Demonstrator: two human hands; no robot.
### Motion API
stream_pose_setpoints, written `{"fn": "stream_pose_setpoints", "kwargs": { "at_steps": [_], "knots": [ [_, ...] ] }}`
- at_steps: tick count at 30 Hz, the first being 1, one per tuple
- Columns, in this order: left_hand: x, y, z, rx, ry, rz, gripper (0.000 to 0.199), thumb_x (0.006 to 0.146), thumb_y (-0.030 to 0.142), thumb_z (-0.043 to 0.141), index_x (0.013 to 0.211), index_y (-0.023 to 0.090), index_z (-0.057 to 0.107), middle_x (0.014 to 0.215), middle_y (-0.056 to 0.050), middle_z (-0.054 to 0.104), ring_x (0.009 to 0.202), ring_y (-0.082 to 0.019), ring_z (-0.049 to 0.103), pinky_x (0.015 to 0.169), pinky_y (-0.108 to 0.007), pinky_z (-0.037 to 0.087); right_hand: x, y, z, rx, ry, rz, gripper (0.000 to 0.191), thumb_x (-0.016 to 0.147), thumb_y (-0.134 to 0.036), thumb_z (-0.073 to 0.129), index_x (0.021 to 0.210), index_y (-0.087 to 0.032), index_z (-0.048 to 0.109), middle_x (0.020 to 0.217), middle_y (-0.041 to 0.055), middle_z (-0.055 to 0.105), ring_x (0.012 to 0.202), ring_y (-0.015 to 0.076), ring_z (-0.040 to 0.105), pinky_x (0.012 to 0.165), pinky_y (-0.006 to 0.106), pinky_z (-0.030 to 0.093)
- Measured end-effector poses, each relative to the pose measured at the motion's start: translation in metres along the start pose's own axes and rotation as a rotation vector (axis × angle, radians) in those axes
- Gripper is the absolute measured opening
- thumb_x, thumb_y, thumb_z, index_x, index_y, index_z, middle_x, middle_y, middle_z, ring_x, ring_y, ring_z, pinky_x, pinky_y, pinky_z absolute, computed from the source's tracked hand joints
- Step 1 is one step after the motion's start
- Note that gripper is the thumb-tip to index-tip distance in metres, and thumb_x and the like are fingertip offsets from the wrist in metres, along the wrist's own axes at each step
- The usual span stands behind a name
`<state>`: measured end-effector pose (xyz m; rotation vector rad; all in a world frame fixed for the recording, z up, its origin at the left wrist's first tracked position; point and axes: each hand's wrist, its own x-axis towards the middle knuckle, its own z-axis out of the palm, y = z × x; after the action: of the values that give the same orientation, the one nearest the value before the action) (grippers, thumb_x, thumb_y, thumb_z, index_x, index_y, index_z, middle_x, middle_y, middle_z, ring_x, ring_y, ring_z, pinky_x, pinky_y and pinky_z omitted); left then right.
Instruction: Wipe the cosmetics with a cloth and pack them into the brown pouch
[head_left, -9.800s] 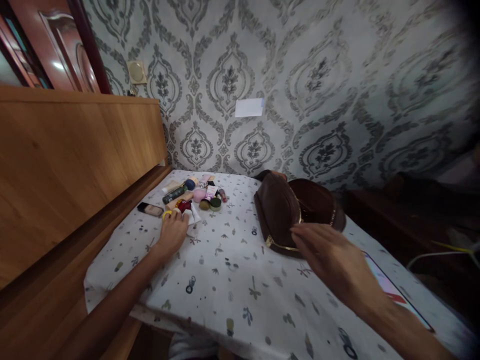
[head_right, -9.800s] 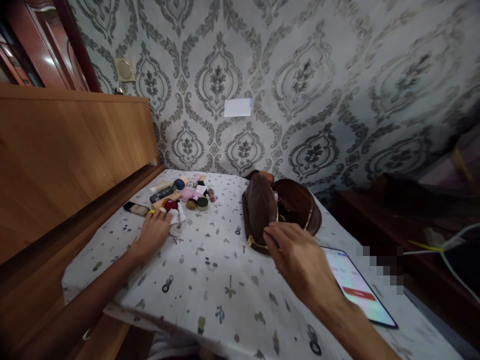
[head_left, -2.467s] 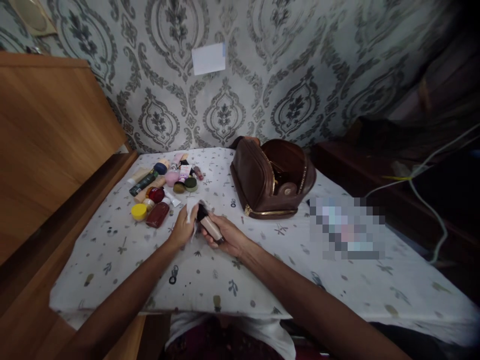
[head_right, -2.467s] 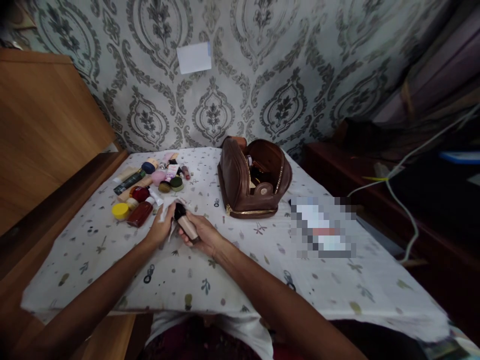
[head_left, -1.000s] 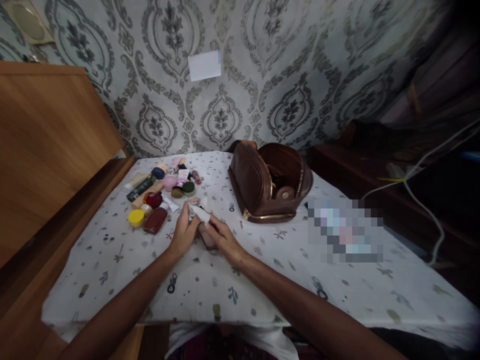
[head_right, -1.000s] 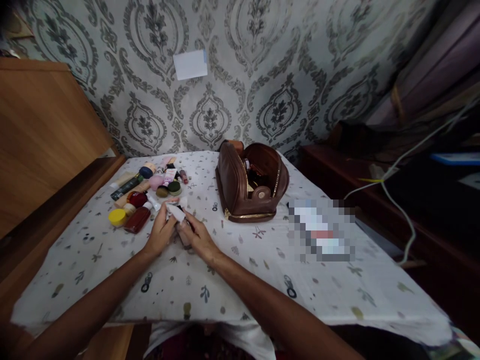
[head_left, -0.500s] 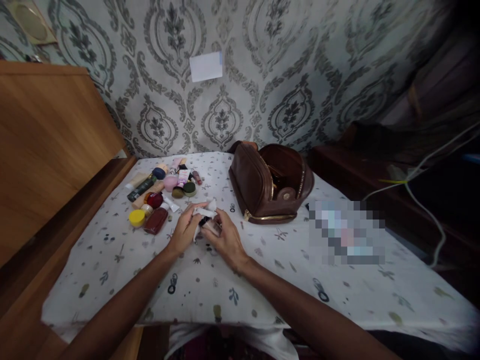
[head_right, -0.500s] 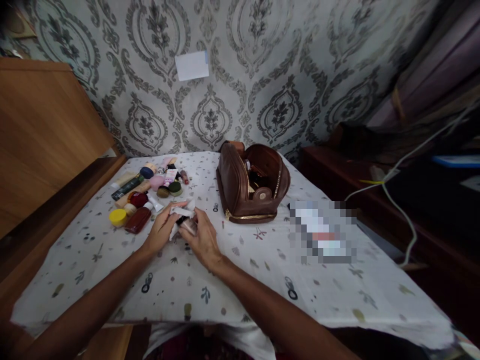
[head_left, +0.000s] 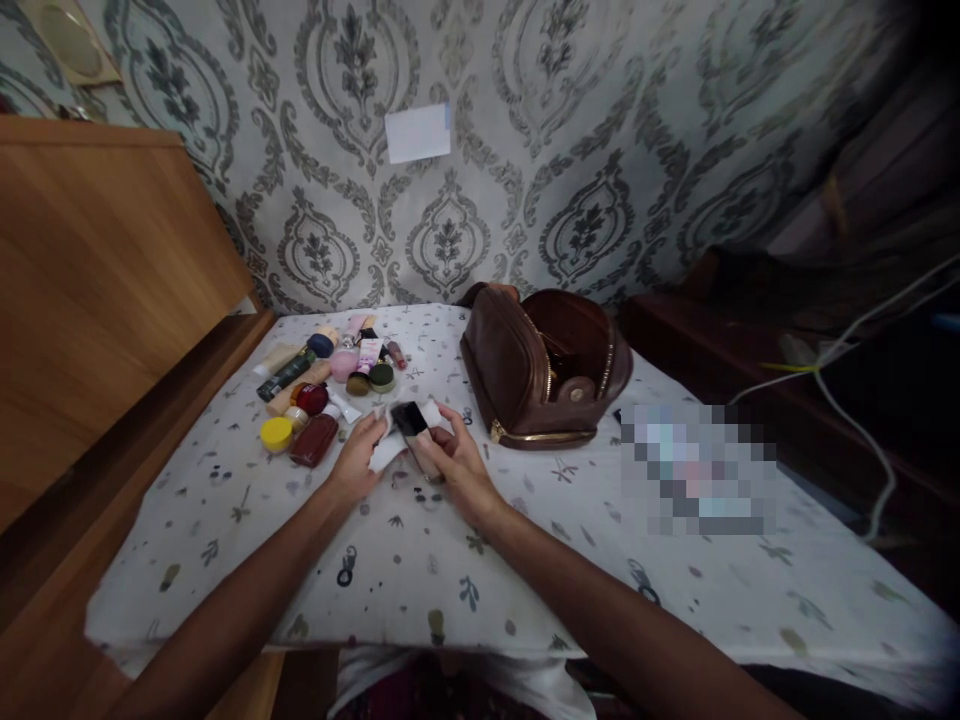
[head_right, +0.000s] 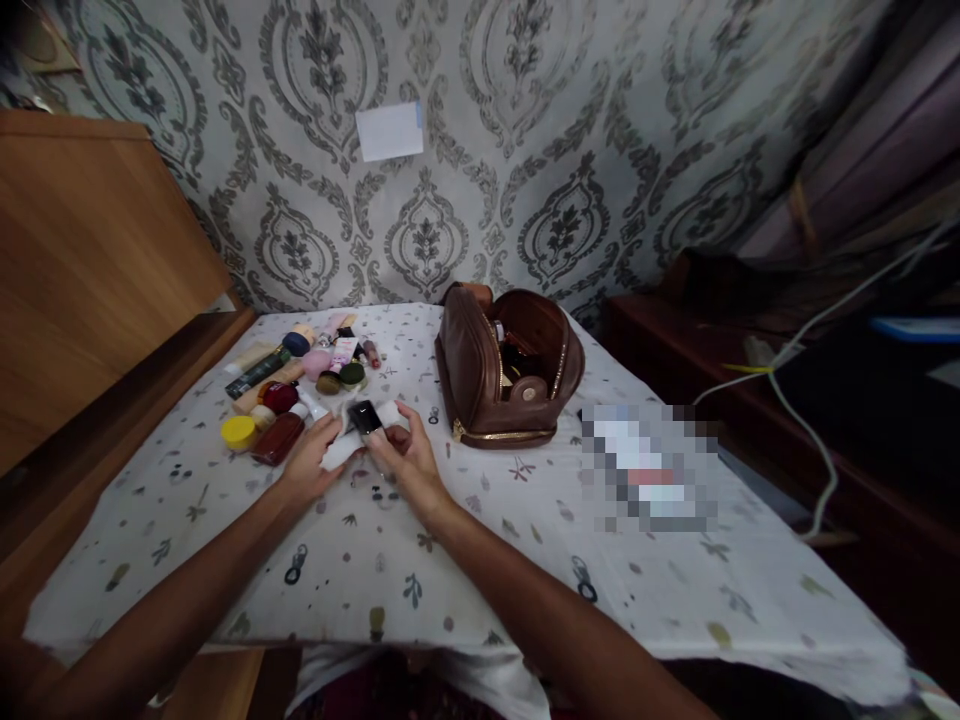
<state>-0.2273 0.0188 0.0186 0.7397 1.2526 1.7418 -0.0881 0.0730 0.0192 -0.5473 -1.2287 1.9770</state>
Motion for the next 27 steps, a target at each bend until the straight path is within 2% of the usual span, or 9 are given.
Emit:
{"fn": "stream_pose_setpoints", "kwargs": {
  "at_steps": [3,6,8,10,12,16,20,23,27],
  "knots": [
    [-0.004,-0.004,0.005,0.074,-0.057,0.01,0.041,0.075,0.047,0.071,0.102,0.018,0.064,0.079,0.0,0.066,0.062,-0.013,0.059,0.059,-0.025,0.049,0.002,-0.004,0.001,0.248,0.055,0.135,0.067,0.07,-0.035,0.078,0.128,-0.03,0.046,0.085,-0.0033,0.068,0.069,0.0135,0.063,0.06,0.023,0.046],
    [-0.011,-0.002,0.01,0.299,-0.004,0.156,0.043,0.085,0.042,0.061,0.122,0.02,0.056,0.108,-0.005,0.067,0.093,-0.018,0.064,0.083,-0.03,0.05,0.005,-0.005,0.0,0.374,0.078,0.181,0.064,0.07,-0.029,0.079,0.127,-0.032,0.05,0.081,-0.0049,0.07,0.065,0.012,0.062,0.055,0.021,0.047],
    [-0.015,-0.002,0.013,0.468,0.053,0.282,0.042,0.09,0.037,0.055,0.129,0.021,0.051,0.129,-0.007,0.059,0.119,-0.023,0.055,0.102,-0.036,0.042,0.007,-0.004,0.0,0.422,0.064,0.196,0.055,0.07,-0.027,0.079,0.12,-0.029,0.057,0.083,-0.0045,0.072,0.065,0.0109,0.063,0.056,0.02,0.048],
    [-0.018,-0.003,0.014,0.593,0.056,0.367,0.044,0.093,0.032,0.049,0.135,0.021,0.047,0.14,-0.009,0.052,0.132,-0.023,0.045,0.111,-0.039,0.034,0.007,-0.004,0.001,0.445,0.049,0.202,0.041,0.069,-0.026,0.08,0.108,-0.025,0.065,0.085,-0.0037,0.073,0.065,0.01,0.062,0.058,0.019,0.049],
    [-0.021,-0.005,0.015,0.682,0.024,0.427,0.046,0.094,0.028,0.045,0.14,0.021,0.042,0.145,-0.009,0.048,0.135,-0.023,0.042,0.113,-0.04,0.031,0.007,-0.004,0.002,0.446,0.03,0.203,0.032,0.07,-0.027,0.08,0.099,-0.022,0.068,0.085,-0.0027,0.073,0.066,0.0101,0.062,0.059,0.019,0.049],
    [-0.022,-0.008,0.014,0.8,-0.041,0.599,0.046,0.097,0.025,0.038,0.142,0.022,0.041,0.148,-0.009,0.045,0.137,-0.023,0.04,0.115,-0.043,0.03,0.007,-0.003,0.002,0.47,0.03,0.185,0.026,0.07,-0.028,0.08,0.093,-0.022,0.069,0.085,-0.0029,0.073,0.069,0.0108,0.062,0.062,0.02,0.05],
    [-0.021,-0.007,0.015,0.885,-0.203,0.76,0.046,0.096,0.015,0.034,0.138,0.024,0.048,0.142,-0.007,0.052,0.139,-0.022,0.036,0.115,-0.046,0.031,0.012,-0.001,-0.002,0.529,0.068,0.173,0.018,0.071,-0.023,0.078,0.086,-0.023,0.068,0.083,-0.0052,0.073,0.069,0.0104,0.062,0.061,0.02,0.05],
    [-0.022,-0.005,0.016,0.86,-0.302,0.838,0.049,0.09,0.005,0.036,0.13,0.024,0.056,0.131,-0.007,0.062,0.133,-0.021,0.044,0.11,-0.047,0.038,0.017,0.001,-0.007,0.581,0.094,0.179,0.015,0.072,-0.021,0.076,0.083,-0.02,0.067,0.08,-0.0046,0.072,0.067,0.0094,0.062,0.06,0.019,0.05],
    [-0.027,-0.003,0.02,0.775,-0.44,0.884,0.053,0.08,-0.004,0.035,0.113,0.023,0.068,0.111,-0.006,0.072,0.118,-0.021,0.056,0.098,-0.045,0.047,0.023,0.001,-0.018,0.616,0.088,0.276,0.018,0.074,-0.028,0.077,0.075,-0.017,0.063,0.065,-0.0029,0.067,0.056,0.0094,0.058,0.052,0.018,0.048]
  ]
}}
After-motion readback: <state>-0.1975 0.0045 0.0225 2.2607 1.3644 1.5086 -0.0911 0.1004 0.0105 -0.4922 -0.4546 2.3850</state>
